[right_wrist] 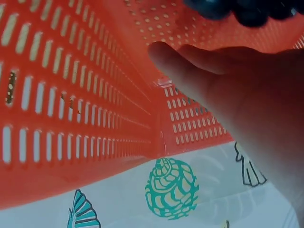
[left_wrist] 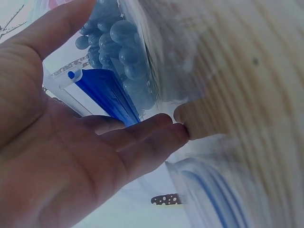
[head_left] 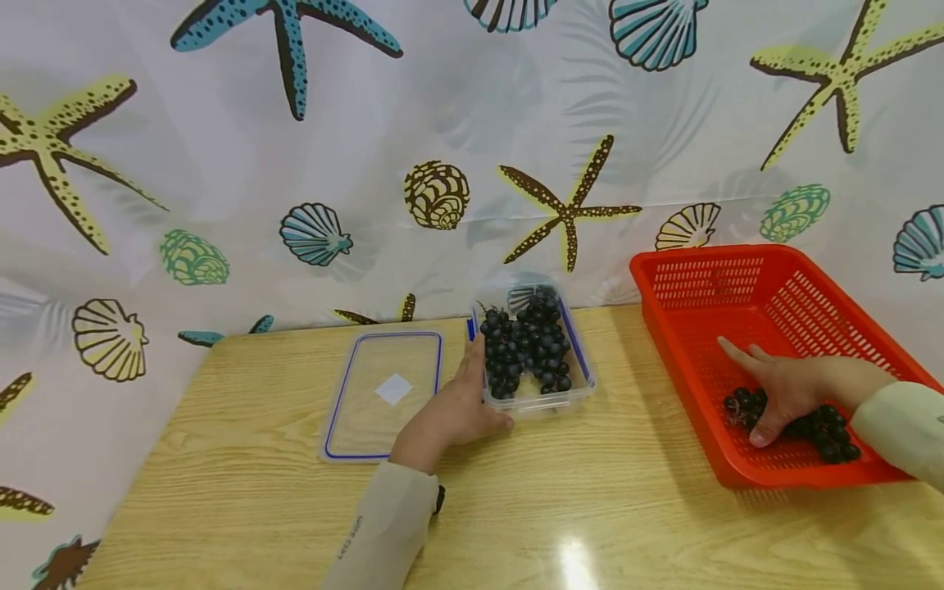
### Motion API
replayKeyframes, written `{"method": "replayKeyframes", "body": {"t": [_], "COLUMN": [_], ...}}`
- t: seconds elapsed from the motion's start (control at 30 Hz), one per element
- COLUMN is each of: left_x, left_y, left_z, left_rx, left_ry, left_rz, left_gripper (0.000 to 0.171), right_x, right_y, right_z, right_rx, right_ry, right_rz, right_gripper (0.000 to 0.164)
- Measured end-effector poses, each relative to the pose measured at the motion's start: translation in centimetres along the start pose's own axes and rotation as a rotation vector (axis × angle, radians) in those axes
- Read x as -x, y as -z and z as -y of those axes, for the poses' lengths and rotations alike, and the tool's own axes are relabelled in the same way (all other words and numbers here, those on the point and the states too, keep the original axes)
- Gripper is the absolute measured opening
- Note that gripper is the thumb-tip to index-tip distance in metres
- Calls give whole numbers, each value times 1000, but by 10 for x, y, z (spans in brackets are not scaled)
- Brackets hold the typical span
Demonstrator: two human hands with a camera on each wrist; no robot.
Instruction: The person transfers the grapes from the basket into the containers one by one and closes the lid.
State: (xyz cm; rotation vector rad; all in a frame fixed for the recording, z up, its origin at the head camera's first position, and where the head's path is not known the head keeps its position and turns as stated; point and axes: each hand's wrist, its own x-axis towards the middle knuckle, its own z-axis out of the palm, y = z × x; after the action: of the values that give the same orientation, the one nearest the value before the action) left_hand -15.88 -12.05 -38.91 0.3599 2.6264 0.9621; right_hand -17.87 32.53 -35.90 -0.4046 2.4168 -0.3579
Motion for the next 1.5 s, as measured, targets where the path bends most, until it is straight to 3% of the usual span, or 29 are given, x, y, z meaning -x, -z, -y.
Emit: {"method": "replayKeyframes", "body": {"t": [0.17,0.47,0.8,0.93,1.1,1.23,1.37,1.5], "left_x": [0,-2,-2,-2,-2,-1,-2,-2], "left_y": [-1,-3,-4,-4,-2,-1,-3,-3], "left_z": [0,0,3,2,-2,-3,-2,-2], "left_rx": [7,-7,7,6,-13,-16,-13,-21], "left_ry": [7,8,13,7,11,24,31,32], "left_rz": [-7,-13,-14,-9,-11,-6,0,-2], "left_gripper": [123,123,123,122,121,121,121,121], "right_x": [-3,-13,-25,-18,-4,-1,-4,-9], "right_y": [-2,9,19,21,22,19,11,5], "right_z": [-1,3,14,11,8,3,-1,3], "right_rx": [-1,55,63,49,-60,-115,-68,50], "right_ry": [-28,97,173,184,195,183,178,165], "right_rz": [4,-157,-355,-289,-93,16,-7,-99], "right_gripper": [146,131,110,93,68,43,28,42]}}
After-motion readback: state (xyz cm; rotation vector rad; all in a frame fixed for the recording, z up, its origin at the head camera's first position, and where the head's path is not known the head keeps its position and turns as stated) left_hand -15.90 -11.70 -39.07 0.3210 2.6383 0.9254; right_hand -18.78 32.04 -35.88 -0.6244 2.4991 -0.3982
